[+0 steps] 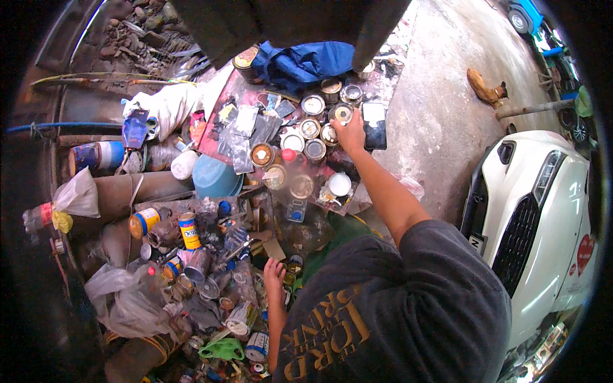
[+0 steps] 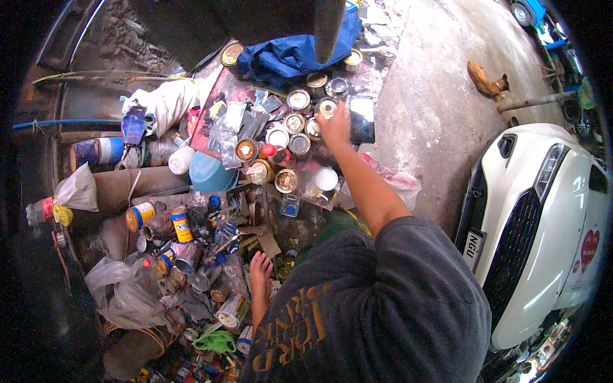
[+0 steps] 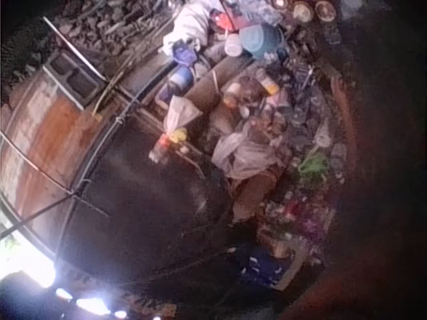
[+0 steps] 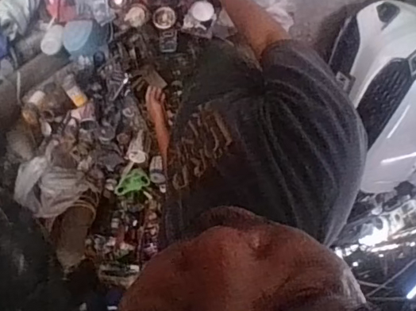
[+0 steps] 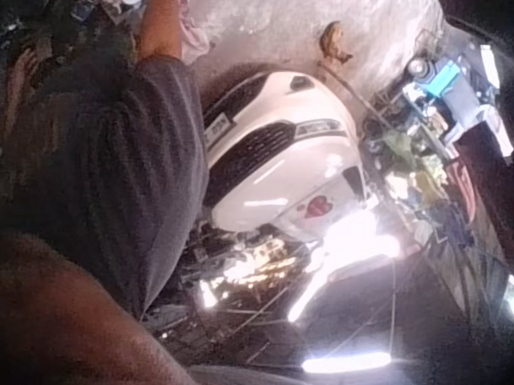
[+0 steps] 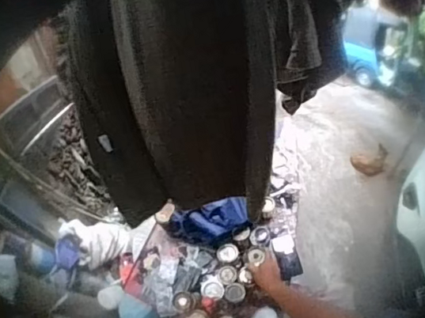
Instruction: The person gathers paint cans and tools from a cluttered workbench, pours paint into a container, and stirs it with a metal rod. They then walk through a garage area with several cars and approach a light blue vehicle.
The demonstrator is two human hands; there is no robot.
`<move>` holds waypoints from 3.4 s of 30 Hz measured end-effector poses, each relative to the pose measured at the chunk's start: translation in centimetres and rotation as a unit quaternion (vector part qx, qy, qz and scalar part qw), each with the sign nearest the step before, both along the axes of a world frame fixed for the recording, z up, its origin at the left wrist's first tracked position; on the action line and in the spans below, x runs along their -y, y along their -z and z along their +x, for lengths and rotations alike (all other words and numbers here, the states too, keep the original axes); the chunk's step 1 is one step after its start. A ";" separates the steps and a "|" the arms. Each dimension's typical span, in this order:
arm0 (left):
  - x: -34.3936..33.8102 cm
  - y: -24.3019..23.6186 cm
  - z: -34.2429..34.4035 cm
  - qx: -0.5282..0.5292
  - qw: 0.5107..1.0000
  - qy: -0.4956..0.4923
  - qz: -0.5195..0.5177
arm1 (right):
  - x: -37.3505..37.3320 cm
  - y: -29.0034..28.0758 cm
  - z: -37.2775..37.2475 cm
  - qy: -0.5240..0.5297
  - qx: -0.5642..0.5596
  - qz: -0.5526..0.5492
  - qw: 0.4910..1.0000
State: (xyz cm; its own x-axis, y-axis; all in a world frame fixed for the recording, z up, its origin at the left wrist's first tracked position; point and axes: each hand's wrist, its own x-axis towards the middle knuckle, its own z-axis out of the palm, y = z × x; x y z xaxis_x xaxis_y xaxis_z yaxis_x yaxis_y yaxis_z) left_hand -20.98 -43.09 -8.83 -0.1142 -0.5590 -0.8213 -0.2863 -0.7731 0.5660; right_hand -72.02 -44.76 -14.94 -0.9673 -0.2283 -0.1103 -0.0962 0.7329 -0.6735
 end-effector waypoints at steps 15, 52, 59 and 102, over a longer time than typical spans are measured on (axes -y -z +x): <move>-0.6 0.3 -0.2 0.008 1.000 0.008 0.012 | -1.5 1.5 -1.7 -0.058 0.021 -0.067 0.996; -9.5 4.3 5.1 0.202 0.903 0.368 -0.091 | 8.3 1.4 -24.2 -0.457 -0.005 0.011 0.889; -17.6 8.2 8.1 0.079 0.958 0.252 -0.112 | 4.7 -2.7 -19.3 -0.453 -0.255 -0.001 0.854; -13.9 -15.6 45.9 0.271 0.887 -0.138 -0.346 | -34.1 -2.9 27.8 -0.532 0.048 0.325 0.780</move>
